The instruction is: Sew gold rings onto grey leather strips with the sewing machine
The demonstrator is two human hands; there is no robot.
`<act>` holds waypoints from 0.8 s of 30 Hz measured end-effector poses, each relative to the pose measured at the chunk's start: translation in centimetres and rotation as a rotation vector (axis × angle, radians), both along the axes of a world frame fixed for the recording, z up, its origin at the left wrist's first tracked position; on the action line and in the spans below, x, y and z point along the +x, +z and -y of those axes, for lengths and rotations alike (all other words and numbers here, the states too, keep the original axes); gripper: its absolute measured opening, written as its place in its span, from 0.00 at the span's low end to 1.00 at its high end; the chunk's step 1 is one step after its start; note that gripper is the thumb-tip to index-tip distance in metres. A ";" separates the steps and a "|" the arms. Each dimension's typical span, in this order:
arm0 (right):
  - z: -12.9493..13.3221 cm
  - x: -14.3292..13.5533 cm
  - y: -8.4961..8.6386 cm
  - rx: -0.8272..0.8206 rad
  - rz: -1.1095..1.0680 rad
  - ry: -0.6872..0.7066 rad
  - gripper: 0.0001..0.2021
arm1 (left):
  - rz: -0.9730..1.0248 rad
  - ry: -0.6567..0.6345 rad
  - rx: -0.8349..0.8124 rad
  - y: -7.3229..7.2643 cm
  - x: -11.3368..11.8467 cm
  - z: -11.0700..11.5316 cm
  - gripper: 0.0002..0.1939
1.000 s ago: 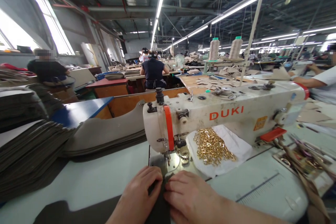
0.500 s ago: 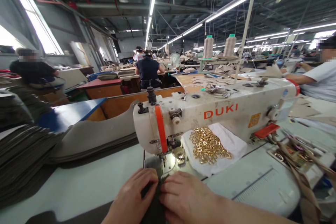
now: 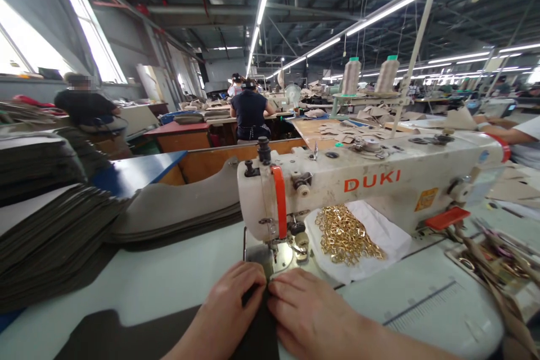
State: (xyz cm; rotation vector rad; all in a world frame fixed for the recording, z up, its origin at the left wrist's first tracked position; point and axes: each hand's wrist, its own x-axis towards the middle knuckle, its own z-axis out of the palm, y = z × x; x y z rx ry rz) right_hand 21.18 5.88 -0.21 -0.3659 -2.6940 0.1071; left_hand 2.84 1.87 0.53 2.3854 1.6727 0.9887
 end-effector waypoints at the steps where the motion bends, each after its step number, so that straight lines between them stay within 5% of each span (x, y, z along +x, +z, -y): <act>1: 0.1 0.0 0.0 0.005 0.000 -0.002 0.11 | -0.003 -0.001 -0.003 0.0 0.0 0.0 0.09; 24: 0.2 -0.4 -0.2 0.025 0.000 -0.050 0.07 | -0.129 -0.093 0.183 -0.3 -0.9 0.9 0.12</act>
